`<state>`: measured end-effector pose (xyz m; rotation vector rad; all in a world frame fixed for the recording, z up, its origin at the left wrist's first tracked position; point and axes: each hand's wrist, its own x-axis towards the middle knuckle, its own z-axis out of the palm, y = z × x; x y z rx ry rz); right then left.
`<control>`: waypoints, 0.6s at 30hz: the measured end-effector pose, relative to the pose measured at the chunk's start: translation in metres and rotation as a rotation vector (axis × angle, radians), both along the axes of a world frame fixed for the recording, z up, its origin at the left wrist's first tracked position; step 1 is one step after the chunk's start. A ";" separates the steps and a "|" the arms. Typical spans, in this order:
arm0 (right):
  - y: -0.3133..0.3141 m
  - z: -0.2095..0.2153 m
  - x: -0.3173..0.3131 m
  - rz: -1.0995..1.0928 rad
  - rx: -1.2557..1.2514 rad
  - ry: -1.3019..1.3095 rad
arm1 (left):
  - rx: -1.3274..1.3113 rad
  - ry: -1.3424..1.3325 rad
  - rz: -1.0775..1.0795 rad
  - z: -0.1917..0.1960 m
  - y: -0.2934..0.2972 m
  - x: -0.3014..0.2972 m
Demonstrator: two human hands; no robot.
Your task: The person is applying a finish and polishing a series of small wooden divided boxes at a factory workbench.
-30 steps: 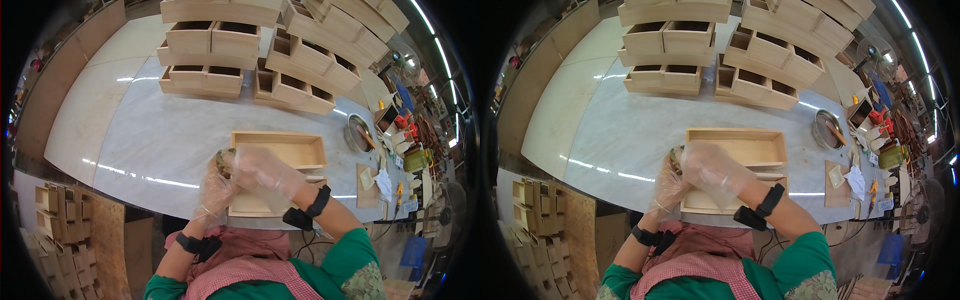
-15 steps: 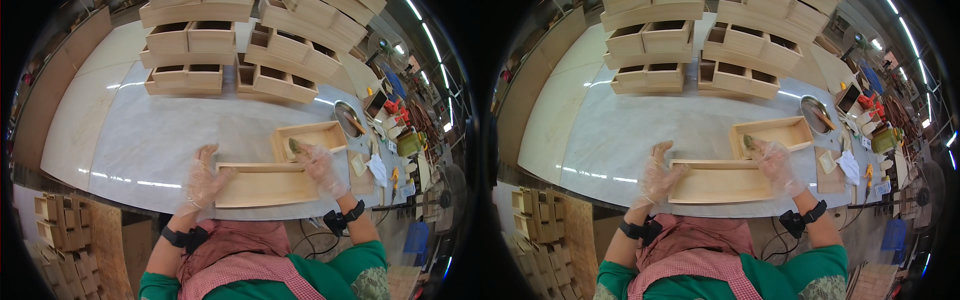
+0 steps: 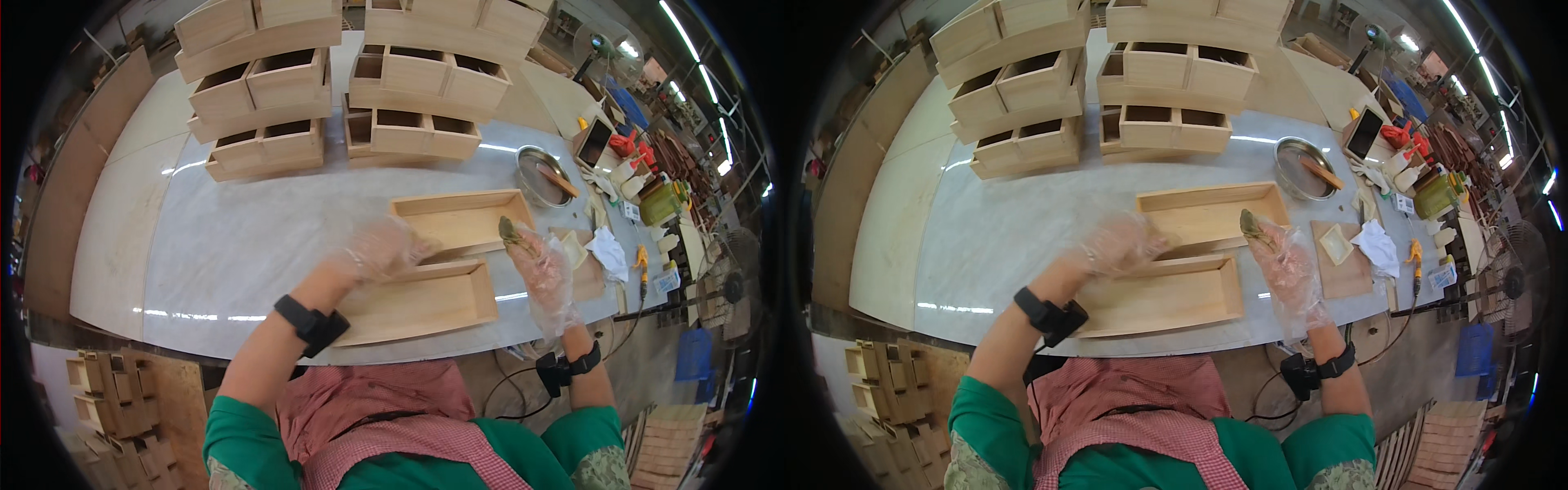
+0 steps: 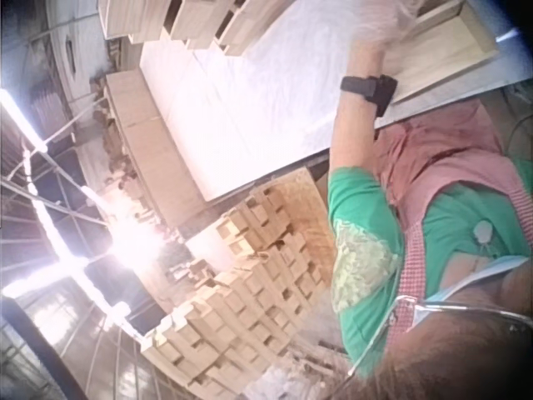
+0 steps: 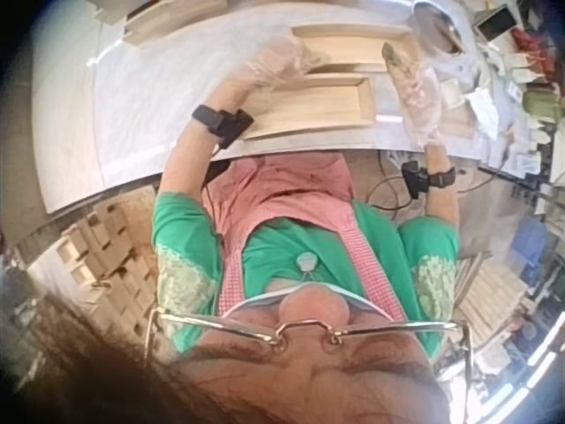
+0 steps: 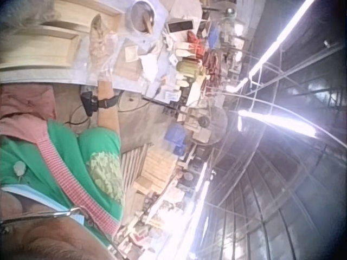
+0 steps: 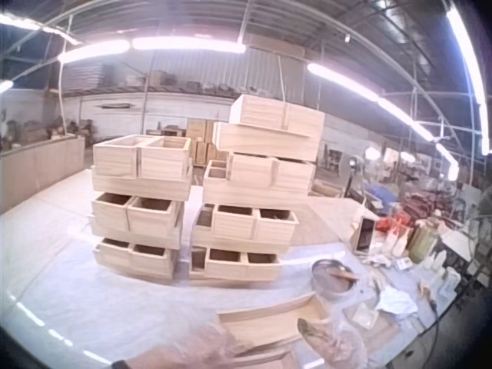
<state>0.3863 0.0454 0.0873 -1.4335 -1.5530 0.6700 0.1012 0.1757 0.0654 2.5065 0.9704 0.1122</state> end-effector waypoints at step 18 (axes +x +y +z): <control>0.049 -0.035 -0.223 0.475 0.458 -0.756 | -0.349 -0.715 0.326 -0.013 -0.041 -0.139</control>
